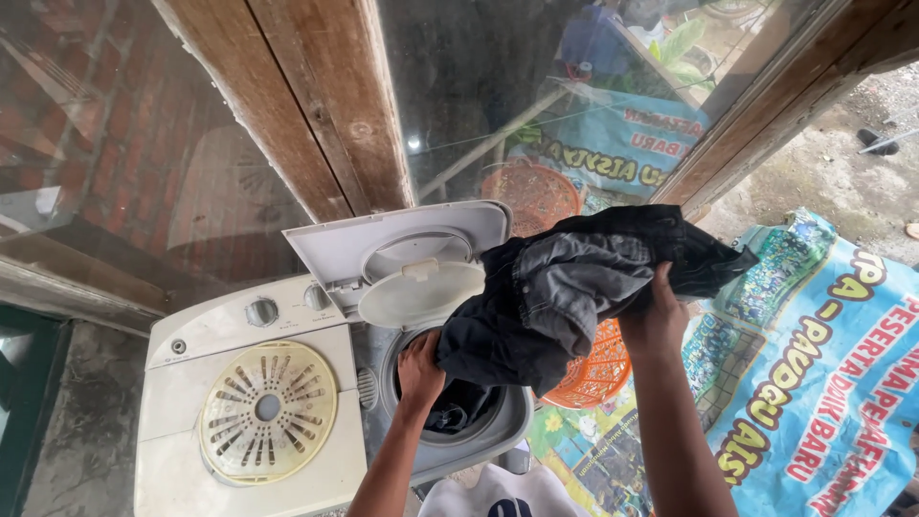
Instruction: The person removes wet clothes from the spin dryer of a washing machine and hangs them individually on a metal drying rack outdoors.
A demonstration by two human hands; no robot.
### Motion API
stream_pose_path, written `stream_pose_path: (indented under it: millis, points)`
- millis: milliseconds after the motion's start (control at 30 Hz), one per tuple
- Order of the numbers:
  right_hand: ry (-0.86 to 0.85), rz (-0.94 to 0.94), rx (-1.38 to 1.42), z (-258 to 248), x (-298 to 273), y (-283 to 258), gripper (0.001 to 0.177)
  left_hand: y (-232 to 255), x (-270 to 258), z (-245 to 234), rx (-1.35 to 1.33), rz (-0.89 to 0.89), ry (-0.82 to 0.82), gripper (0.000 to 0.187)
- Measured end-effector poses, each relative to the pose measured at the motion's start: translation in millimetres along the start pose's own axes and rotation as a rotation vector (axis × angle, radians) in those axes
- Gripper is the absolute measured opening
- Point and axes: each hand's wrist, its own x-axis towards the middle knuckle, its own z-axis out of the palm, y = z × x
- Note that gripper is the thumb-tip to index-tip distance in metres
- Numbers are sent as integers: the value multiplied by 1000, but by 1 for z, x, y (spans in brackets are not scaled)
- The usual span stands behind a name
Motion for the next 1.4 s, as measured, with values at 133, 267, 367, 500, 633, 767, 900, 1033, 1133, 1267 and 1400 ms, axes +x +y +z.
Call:
stream_pose_path:
  millis: [133,267,367,500,633,767,900,1033,1133,1267,1400]
  points:
    - [43,-59,-44,-69,45,-5,39,28,19,-38,-80,-67,38,28]
    - [148,-99,-86,-32,22,-28,44,79,30,-86,-213,-56,15,26]
    - [195,-133,-94,-46,25,-28,39,93,32,-87,-330,-41,16,34]
    - [230,-161,-111,-4,-2,-39,41,110,55,-105,-417,-54,103,39]
    - [231,-171,-115,-15,10,-45,41,166,85,-152,-429,8,131,38]
    - [309,-200,-2,-86,57,-61,53,197,99,-168,-478,93,136,29]
    - [113,-226,167,-46,48,-91,79,191,113,-144,-474,102,53,42]
    - [222,-283,91,-62,56,-98,79,168,106,-93,-599,-61,-261,40]
    - [155,-296,100,-72,61,-99,78,144,86,-41,-596,132,-293,30]
    - [162,-301,131,-78,68,-104,73,151,49,-16,-453,38,-494,106]
    - [263,-363,126,-77,68,-108,72,126,2,41,3,161,-473,141]
